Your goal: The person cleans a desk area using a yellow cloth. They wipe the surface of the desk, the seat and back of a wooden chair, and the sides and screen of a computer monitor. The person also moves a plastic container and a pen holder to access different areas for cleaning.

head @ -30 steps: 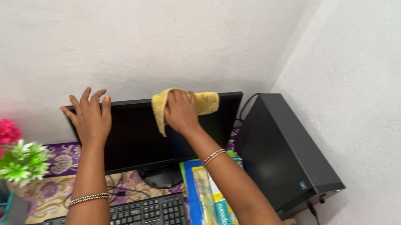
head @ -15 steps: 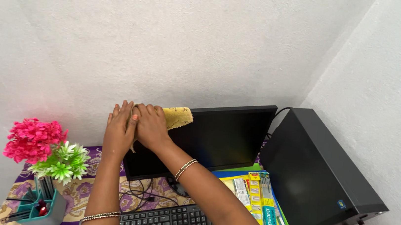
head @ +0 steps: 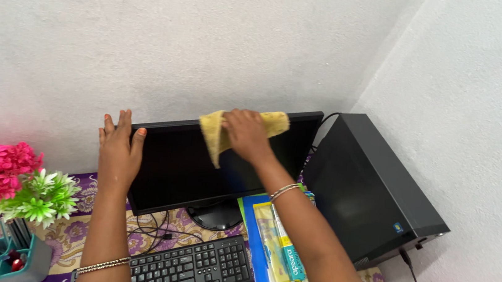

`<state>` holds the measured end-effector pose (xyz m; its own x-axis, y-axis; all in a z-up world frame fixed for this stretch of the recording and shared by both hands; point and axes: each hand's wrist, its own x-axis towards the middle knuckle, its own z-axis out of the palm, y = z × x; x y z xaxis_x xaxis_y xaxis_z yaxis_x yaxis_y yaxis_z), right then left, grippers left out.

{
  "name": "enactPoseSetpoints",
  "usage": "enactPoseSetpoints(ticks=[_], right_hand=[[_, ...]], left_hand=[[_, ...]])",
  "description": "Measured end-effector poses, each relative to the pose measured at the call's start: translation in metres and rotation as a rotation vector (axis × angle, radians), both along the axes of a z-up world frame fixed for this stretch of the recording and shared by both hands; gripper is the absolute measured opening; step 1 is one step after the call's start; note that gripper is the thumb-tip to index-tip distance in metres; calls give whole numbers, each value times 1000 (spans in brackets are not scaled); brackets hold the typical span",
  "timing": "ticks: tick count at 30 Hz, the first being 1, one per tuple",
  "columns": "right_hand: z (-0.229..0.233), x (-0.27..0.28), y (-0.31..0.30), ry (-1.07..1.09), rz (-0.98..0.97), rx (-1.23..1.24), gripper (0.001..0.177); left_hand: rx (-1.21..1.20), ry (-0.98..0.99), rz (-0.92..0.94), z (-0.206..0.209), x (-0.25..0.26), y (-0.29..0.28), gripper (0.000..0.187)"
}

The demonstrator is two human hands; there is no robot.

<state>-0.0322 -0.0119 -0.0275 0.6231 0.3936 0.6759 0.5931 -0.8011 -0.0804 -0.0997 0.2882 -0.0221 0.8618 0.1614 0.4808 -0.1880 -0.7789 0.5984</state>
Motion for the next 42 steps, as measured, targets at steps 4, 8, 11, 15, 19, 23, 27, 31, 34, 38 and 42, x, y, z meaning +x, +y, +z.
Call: enactPoseSetpoints(ticks=[4,8,11,15,19,23,27,31,34,38,42], right_hand=[[-5,6,-70,-44,-86,-32,32],[-6,7,-127,51,-231,-41,32],[-12,3,-156,-37,-326,28,31],[-27,6,-166,-2,-248,525,39],[-61,16,-168,3,-293,958,45],[-122,31,-181,40,-472,1071,27],[-201,25,-189,99,-570,1069,29],[-273,2,-184,235,-716,1077,30],[-299,-12,-171,514,-781,1285,35],[-313,-11,-142,548,-848,1236,45],[-329,-9,-92,569,-898,1173,43]], left_hand=[[10,7,6,1,2,0,59],[20,14,10,2,2,1,60],[23,-19,-2,1,0,1,60],[18,-69,-19,3,-1,-1,57],[1,-52,-3,5,-2,-4,56],[-18,-57,-17,7,-7,-4,55],[-23,-55,-24,8,-8,-4,55],[-10,-55,-29,8,-8,-3,59],[19,-37,-23,10,-9,-4,65],[25,-43,-38,13,-11,-5,73],[16,-33,-38,14,-13,-4,75]])
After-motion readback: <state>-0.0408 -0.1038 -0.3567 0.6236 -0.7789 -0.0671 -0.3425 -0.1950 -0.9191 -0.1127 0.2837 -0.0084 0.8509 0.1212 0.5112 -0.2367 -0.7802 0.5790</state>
